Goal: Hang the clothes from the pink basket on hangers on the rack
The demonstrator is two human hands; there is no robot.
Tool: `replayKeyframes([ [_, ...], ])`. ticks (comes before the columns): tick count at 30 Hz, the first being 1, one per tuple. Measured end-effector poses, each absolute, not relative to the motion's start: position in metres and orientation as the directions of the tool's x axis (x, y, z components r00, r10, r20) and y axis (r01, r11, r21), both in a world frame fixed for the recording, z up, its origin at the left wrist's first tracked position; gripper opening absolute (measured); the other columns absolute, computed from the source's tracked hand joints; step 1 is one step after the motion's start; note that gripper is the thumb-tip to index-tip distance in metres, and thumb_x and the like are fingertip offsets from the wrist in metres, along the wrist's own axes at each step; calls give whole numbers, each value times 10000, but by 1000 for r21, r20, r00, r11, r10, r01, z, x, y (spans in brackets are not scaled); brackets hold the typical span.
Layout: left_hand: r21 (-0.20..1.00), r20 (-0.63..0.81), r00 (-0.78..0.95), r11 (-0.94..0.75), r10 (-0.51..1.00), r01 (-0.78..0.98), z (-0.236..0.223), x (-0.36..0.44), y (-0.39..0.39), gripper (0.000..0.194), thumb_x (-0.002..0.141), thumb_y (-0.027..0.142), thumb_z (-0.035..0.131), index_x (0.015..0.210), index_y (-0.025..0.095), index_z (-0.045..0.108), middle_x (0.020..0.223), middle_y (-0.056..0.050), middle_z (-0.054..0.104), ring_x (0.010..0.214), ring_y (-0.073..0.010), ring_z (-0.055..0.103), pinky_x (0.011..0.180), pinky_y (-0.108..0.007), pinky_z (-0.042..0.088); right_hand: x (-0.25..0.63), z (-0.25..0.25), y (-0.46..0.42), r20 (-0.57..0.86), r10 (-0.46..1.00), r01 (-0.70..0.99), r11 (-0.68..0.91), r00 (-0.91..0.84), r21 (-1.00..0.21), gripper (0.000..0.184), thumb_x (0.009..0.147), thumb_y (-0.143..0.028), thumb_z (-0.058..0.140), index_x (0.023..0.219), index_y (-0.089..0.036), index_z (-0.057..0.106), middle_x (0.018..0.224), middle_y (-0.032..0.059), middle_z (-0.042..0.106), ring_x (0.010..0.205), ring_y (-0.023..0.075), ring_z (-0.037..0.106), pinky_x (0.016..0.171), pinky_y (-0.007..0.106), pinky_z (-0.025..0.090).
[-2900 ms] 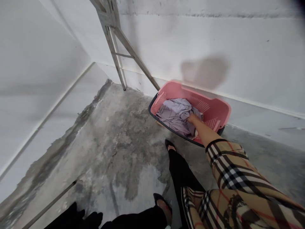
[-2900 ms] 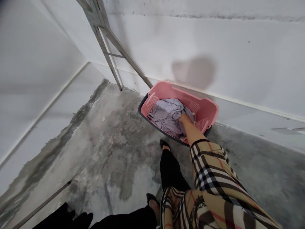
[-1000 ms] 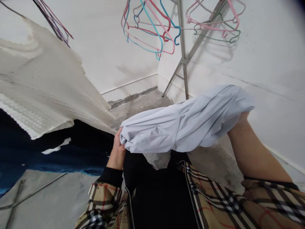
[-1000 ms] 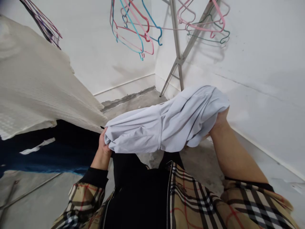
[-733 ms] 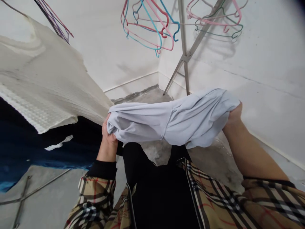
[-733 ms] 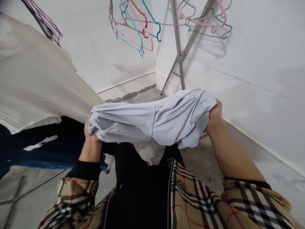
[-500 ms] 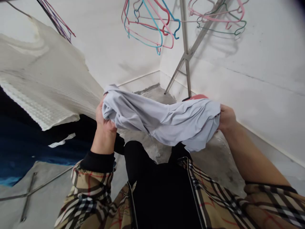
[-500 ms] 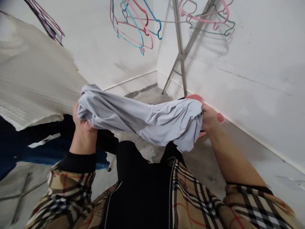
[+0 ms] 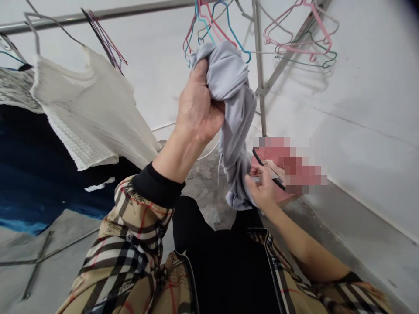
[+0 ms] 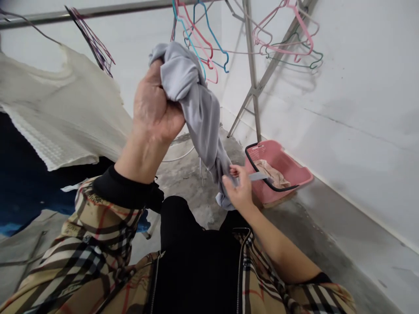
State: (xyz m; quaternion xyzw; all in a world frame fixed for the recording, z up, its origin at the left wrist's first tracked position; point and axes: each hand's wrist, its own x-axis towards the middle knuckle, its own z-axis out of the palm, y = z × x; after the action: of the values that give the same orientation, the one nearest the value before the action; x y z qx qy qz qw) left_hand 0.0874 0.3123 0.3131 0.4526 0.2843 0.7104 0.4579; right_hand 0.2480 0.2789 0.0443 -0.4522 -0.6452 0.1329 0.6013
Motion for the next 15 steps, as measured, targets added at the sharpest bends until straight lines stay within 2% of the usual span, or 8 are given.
replayKeyframes([
  [1, 810, 371, -164, -405, 914, -424, 318, 97, 301, 603, 988, 297, 56, 1217, 153, 596, 1255, 33, 643, 1266, -201, 529, 827, -211, 533, 236, 44, 274, 652, 748, 393, 567, 120, -723, 473, 845, -453, 614, 1232, -200, 513, 1044, 97, 603, 925, 219, 604, 880, 418, 525],
  [3, 780, 362, -139, -381, 922, -496, 324, 112, 284, 325, 1006, 332, 348, 1216, 331, 596, 1301, 88, 641, 1246, -163, 577, 859, -197, 566, 216, 45, 273, 615, 781, 341, 552, 108, -761, 625, 786, -454, 689, 1291, -160, 468, 1086, 125, 602, 958, 238, 604, 882, 435, 521],
  [4, 762, 367, -118, -371, 923, -531, 326, 117, 278, 311, 1006, 335, 376, 1247, 361, 571, 1315, 95, 631, 1229, -154, 588, 875, -211, 568, 208, 46, 276, 590, 800, 310, 535, 114, -786, 690, 772, -459, 702, 1327, -145, 438, 1138, 148, 594, 1003, 250, 600, 897, 442, 515],
  [6, 732, 389, -80, -361, 918, -578, 328, 125, 271, 363, 1024, 329, 325, 1341, 333, 503, 1318, 78, 628, 1224, -157, 590, 916, -251, 552, 195, 51, 285, 548, 823, 245, 506, 150, -827, 755, 773, -481, 691, 1376, -141, 390, 1243, 178, 559, 1096, 268, 580, 934, 446, 497],
  [9, 729, 403, -60, -360, 913, -582, 330, 132, 266, 367, 1026, 326, 332, 1350, 358, 499, 1252, 82, 666, 1216, -166, 593, 927, -266, 530, 185, 62, 301, 524, 824, 187, 492, 216, -850, 737, 760, -509, 676, 1357, -170, 409, 1259, 156, 561, 1128, 265, 566, 933, 422, 491],
  [11, 734, 408, -63, -369, 911, -570, 331, 132, 265, 351, 1018, 320, 365, 1326, 385, 519, 1229, 87, 677, 1208, -168, 595, 917, -258, 524, 184, 68, 307, 512, 824, 174, 482, 241, -859, 601, 766, -518, 647, 1243, -184, 498, 1131, 110, 620, 1046, 245, 589, 889, 393, 500],
  [13, 720, 423, -59, -375, 904, -584, 332, 129, 266, 362, 1015, 312, 372, 1353, 357, 495, 1280, 63, 652, 1201, -166, 596, 911, -252, 520, 189, 73, 309, 498, 838, 152, 474, 225, -867, 394, 822, -526, 557, 1023, -188, 577, 929, 60, 646, 929, 218, 602, 849, 366, 501],
  [15, 696, 448, -53, -385, 893, -606, 333, 122, 268, 391, 1016, 301, 365, 1399, 307, 444, 1358, 22, 603, 1185, -164, 602, 910, -251, 516, 197, 78, 307, 472, 862, 113, 459, 183, -881, 347, 870, -527, 464, 834, -198, 565, 789, 30, 624, 860, 198, 599, 839, 346, 495],
])
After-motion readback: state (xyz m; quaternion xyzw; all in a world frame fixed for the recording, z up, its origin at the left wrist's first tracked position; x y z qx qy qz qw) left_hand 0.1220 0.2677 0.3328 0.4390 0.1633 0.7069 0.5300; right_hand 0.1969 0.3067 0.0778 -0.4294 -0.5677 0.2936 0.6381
